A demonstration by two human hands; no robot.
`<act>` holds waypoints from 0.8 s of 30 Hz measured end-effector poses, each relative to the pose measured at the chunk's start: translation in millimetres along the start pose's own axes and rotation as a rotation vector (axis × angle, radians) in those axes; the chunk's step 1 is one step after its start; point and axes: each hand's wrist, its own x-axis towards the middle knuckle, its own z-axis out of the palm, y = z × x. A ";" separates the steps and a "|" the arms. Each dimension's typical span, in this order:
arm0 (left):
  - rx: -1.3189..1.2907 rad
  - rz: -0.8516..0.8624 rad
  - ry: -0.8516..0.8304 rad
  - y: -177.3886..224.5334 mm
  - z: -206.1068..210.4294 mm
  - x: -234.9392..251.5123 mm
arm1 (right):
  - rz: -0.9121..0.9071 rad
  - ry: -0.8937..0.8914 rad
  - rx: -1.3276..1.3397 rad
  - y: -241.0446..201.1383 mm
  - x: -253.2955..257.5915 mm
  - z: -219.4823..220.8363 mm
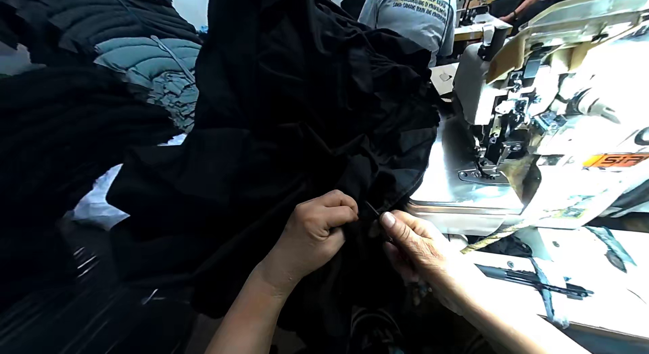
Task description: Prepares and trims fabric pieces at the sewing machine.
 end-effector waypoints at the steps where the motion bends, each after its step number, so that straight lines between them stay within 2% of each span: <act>1: 0.072 0.000 -0.020 -0.2 2.0 -0.6 | -0.049 0.000 -0.022 1.5 0.7 -0.7; 3: 0.218 -0.059 -0.039 0.3 6.7 -0.5 | -0.104 -0.012 -0.076 4.3 -1.1 -2.6; 7: 0.404 -0.320 -0.020 11.1 15.0 10.2 | -0.079 -0.009 -0.227 8.7 -21.9 -8.5; 10: 0.483 -0.441 -0.066 20.8 20.5 20.1 | -0.247 0.035 -0.386 20.4 -48.2 -25.2; 12: 0.492 -0.400 -0.070 21.1 20.3 19.4 | -0.336 0.128 -0.486 23.3 -68.4 -42.7; 14: 0.431 -0.316 -0.010 20.3 14.2 16.6 | -0.322 0.260 -0.505 21.1 -89.1 -63.3; 17: 0.357 -0.075 0.106 22.4 9.3 24.8 | -0.289 0.505 -0.453 25.9 -110.1 -102.3; 20: 0.349 0.097 0.077 37.9 23.6 47.6 | -0.350 0.716 -0.454 32.7 -118.1 -139.4; 22: 0.399 0.098 0.014 40.9 40.6 61.9 | -0.374 0.821 -0.391 32.6 -118.3 -151.5; 24: 0.425 -0.050 -0.062 34.6 48.1 71.0 | -0.381 0.877 -0.365 36.9 -119.4 -158.8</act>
